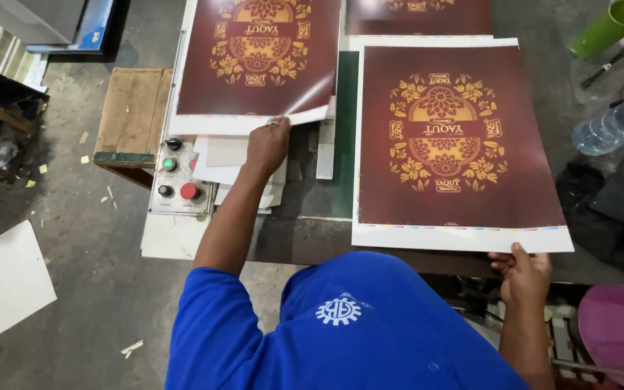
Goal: The person repeatedly picks up large printed sheets from a stack on a machine, aligns them, and places them onto a conveyor belt. The sheets feature a maroon background with a gold floral design.
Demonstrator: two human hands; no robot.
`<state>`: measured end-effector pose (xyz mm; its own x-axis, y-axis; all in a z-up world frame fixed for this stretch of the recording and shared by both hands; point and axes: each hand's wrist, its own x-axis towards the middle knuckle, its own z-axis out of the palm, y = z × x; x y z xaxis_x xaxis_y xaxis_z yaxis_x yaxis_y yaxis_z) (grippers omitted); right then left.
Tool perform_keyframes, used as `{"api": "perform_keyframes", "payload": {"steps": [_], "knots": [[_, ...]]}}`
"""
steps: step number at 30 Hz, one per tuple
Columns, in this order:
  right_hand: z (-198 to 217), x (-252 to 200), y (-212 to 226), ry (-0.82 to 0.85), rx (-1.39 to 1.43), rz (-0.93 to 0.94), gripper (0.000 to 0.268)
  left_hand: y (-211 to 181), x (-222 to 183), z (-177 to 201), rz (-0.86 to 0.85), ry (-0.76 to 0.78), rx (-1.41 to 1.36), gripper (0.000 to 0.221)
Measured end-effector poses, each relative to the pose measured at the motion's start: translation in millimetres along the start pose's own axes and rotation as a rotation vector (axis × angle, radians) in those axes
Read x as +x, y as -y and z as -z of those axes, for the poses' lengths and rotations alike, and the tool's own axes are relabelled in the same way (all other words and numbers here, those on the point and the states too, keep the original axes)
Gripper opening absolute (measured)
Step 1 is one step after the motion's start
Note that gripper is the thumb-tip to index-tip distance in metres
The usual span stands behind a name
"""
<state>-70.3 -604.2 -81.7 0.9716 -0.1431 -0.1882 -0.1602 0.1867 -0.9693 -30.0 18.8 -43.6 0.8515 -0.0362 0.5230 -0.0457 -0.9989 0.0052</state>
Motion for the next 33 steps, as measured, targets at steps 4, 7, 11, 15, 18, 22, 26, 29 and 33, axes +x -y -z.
{"api": "perform_keyframes", "payload": {"steps": [4, 7, 11, 15, 18, 22, 26, 29, 33], "knots": [[-4, -2, -6, -0.020, -0.018, -0.017, 0.031, -23, 19, 48, 0.072, -0.067, -0.074, 0.008], [-7, 2, -13, -0.003, 0.013, -0.024, 0.030, -43, 24, 66, 0.101, -0.158, -0.070, 0.015], [-28, 12, -12, 0.021, -0.007, -0.038, 0.029, -66, 17, 70, 0.111, -0.153, -0.126, 0.020], [-41, 25, -15, 0.021, 0.049, -0.006, 0.026, -80, 4, 78, 0.107, -0.128, -0.215, 0.016], [-44, 30, -7, 0.015, 0.108, 0.012, 0.023, -80, -10, 79, 0.138, -0.110, -0.211, 0.010], [-40, 58, -17, 0.044, 0.144, -0.005, 0.021, -83, -20, 87, 0.176, -0.116, -0.201, 0.003], [-37, 87, -36, 0.087, 0.360, -0.097, 0.018, -91, -27, 91, 0.231, -0.123, -0.236, 0.009], [-55, 101, -28, 0.075, 0.379, -0.152, 0.023, -96, -32, 95, 0.265, -0.131, -0.248, 0.012], [-105, 124, -11, 0.035, 0.190, -0.126, 0.034, -99, -43, 94, 0.305, -0.117, -0.221, 0.012]]}}
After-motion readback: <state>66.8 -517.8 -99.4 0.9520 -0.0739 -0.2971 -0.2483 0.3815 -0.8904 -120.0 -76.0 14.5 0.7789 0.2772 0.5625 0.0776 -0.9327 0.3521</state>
